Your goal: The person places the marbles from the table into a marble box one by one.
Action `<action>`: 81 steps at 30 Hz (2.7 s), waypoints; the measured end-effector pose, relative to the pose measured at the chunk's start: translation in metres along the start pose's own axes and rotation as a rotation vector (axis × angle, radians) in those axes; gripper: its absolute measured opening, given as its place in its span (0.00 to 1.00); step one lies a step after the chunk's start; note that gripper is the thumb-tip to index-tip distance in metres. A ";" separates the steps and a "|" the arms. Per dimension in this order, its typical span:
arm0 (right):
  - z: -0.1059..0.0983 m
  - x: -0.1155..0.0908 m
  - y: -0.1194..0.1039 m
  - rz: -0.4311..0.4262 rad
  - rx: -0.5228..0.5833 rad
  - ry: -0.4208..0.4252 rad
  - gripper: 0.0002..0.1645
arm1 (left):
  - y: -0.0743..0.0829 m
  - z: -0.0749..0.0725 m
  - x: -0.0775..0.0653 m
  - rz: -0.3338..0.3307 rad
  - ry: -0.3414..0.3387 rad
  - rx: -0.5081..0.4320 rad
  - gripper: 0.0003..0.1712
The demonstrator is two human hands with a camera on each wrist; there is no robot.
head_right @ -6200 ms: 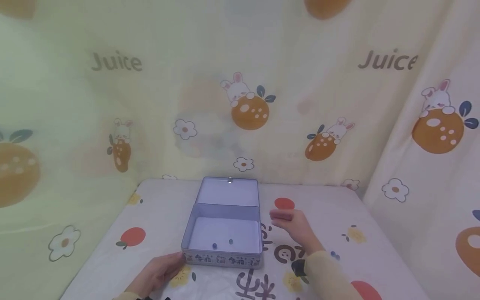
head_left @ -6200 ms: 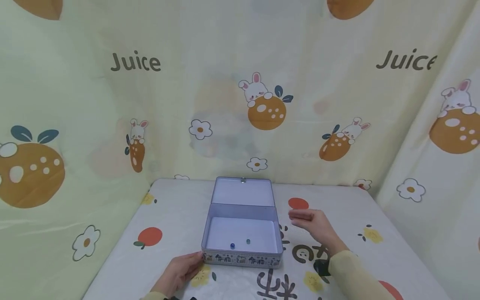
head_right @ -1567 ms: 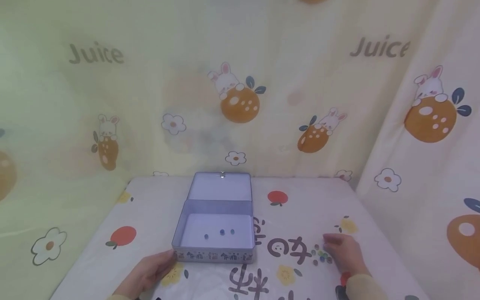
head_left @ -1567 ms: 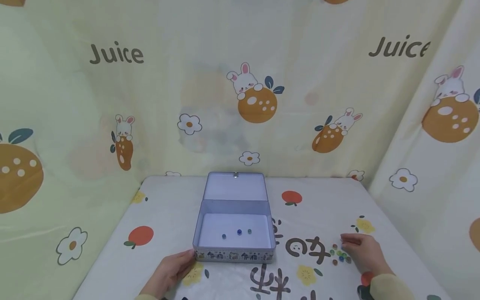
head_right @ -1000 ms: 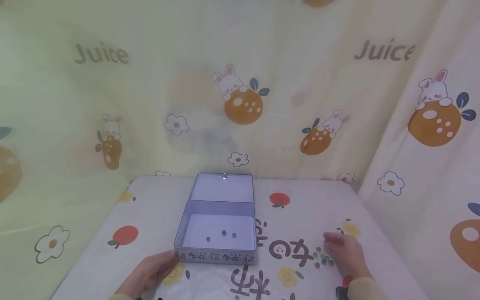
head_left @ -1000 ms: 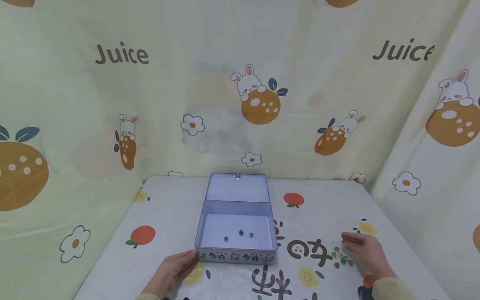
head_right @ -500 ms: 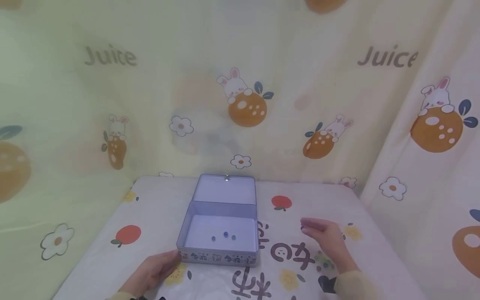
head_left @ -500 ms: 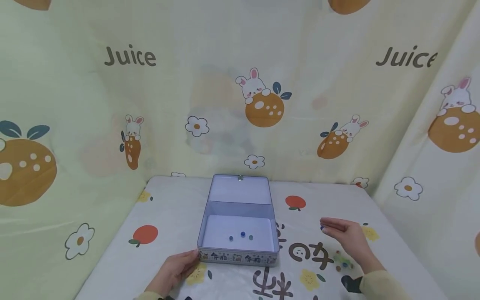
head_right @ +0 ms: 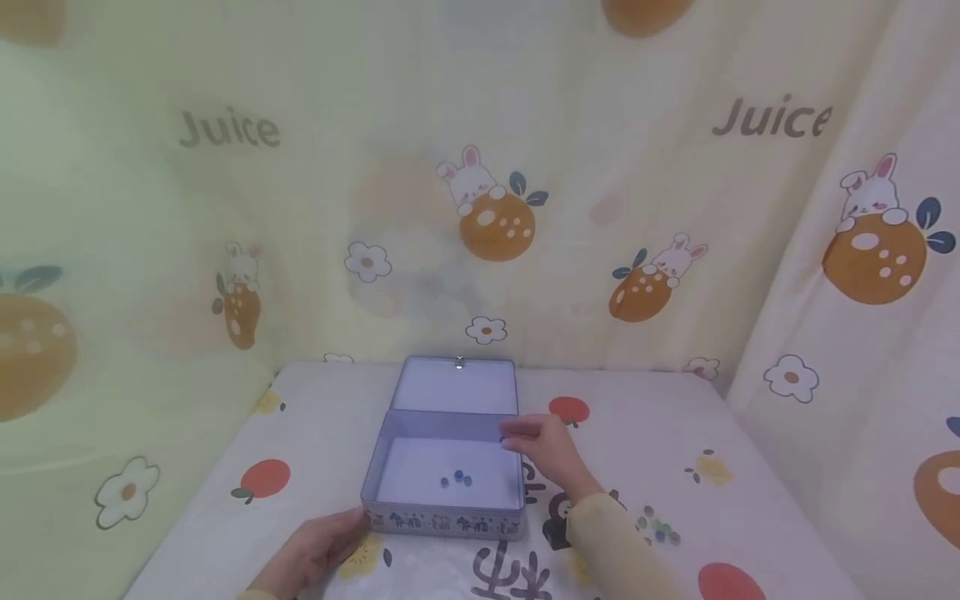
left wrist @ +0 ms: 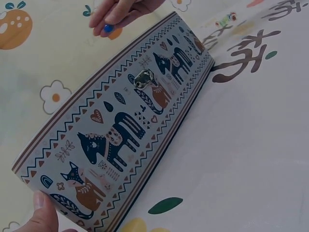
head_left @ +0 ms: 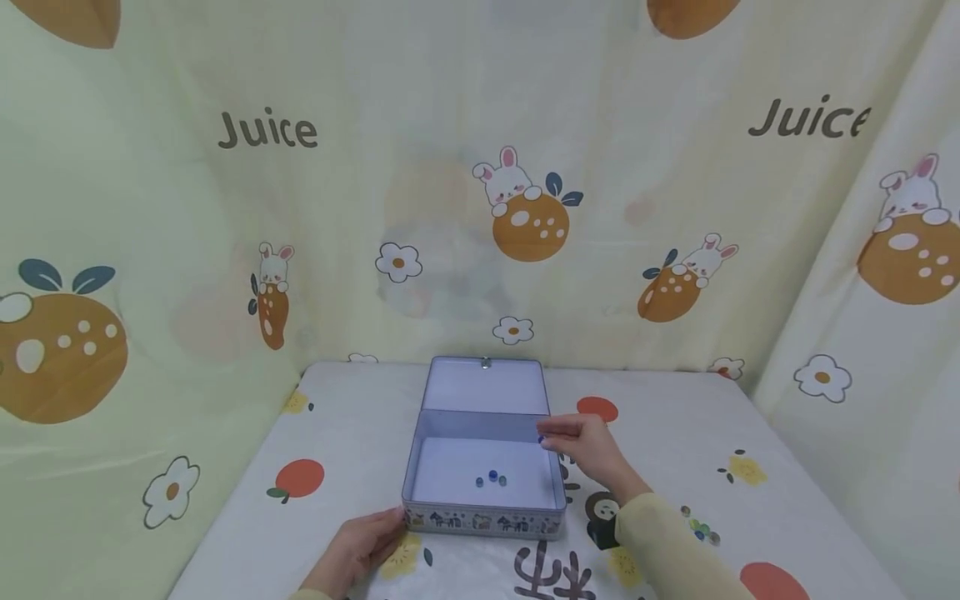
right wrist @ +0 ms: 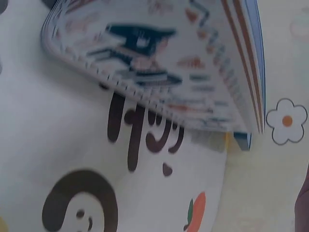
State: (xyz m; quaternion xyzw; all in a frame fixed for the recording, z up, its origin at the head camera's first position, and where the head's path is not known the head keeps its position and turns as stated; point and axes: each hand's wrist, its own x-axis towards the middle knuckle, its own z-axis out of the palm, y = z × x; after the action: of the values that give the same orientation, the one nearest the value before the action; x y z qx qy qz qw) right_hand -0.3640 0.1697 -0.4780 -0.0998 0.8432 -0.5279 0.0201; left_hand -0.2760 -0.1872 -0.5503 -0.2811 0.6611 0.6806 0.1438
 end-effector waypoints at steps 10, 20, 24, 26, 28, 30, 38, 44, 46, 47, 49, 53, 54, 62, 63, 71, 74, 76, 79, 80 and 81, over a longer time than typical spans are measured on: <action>0.030 0.011 -0.013 0.021 0.025 -0.032 0.19 | -0.003 0.001 0.004 -0.003 0.010 -0.022 0.28; 0.043 0.014 -0.024 -0.006 0.048 -0.062 0.21 | -0.001 0.001 0.002 -0.007 0.040 -0.028 0.26; 0.040 0.011 -0.025 -0.006 0.043 -0.050 0.20 | -0.001 0.001 0.003 0.000 0.032 -0.030 0.27; 0.037 0.010 -0.025 -0.006 0.036 -0.042 0.20 | -0.002 0.001 0.003 0.000 0.029 -0.028 0.27; 0.034 0.008 -0.024 0.003 0.030 -0.033 0.20 | -0.002 0.002 0.003 -0.002 0.033 -0.023 0.27; 0.030 0.007 -0.023 0.012 0.025 -0.019 0.20 | -0.002 0.002 0.002 -0.003 0.035 -0.017 0.27; -0.002 -0.002 -0.011 -0.041 0.010 0.005 0.21 | -0.002 0.002 0.001 0.013 0.014 0.015 0.27; -0.031 -0.011 -0.001 -0.061 -0.002 0.029 0.22 | -0.002 0.003 -0.001 0.021 0.007 0.009 0.28; -0.042 -0.015 0.004 -0.054 -0.016 0.045 0.23 | -0.002 0.004 -0.002 0.020 0.001 0.010 0.29; -0.049 -0.018 0.007 -0.052 -0.022 0.049 0.23 | -0.002 0.004 -0.002 0.021 -0.003 0.012 0.29; -0.063 -0.026 0.014 -0.024 -0.042 0.065 0.24 | -0.002 0.003 -0.003 0.023 -0.017 0.013 0.29; -0.097 -0.046 0.033 0.025 -0.087 0.096 0.27 | -0.002 0.001 -0.005 0.035 -0.052 0.011 0.31; -0.106 -0.051 0.039 0.037 -0.097 0.107 0.27 | -0.002 0.000 -0.005 0.039 -0.058 0.016 0.31; -0.159 -0.090 0.095 0.080 -0.224 0.166 0.29 | 0.000 -0.004 -0.008 0.062 -0.068 0.052 0.33; -0.163 -0.093 0.101 0.102 -0.231 0.165 0.29 | 0.000 -0.004 -0.008 0.063 -0.075 0.053 0.33; -0.167 -0.103 0.132 0.305 -0.231 0.140 0.28 | -0.006 -0.003 -0.008 0.047 -0.087 0.020 0.31; -0.160 -0.108 0.141 0.385 -0.226 0.132 0.26 | -0.007 -0.004 -0.008 0.047 -0.088 0.015 0.31; -0.156 -0.113 0.147 0.438 -0.215 0.121 0.28 | -0.007 -0.004 -0.007 0.047 -0.086 0.008 0.31; -0.152 -0.120 0.154 0.488 -0.199 0.127 0.30 | -0.006 -0.004 -0.008 0.051 -0.088 0.007 0.31; -0.151 -0.122 0.156 0.493 -0.199 0.128 0.32 | -0.006 -0.003 -0.009 0.050 -0.087 0.004 0.31; -0.150 -0.123 0.158 0.495 -0.207 0.131 0.33 | -0.005 -0.003 -0.009 0.052 -0.086 0.005 0.30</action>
State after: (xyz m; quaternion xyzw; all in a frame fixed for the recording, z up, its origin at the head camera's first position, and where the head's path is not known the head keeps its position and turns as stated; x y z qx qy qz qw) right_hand -0.2871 0.3924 -0.5617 0.1420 0.8908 -0.4234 0.0836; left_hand -0.2652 -0.1884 -0.5494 -0.2339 0.6630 0.6940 0.1551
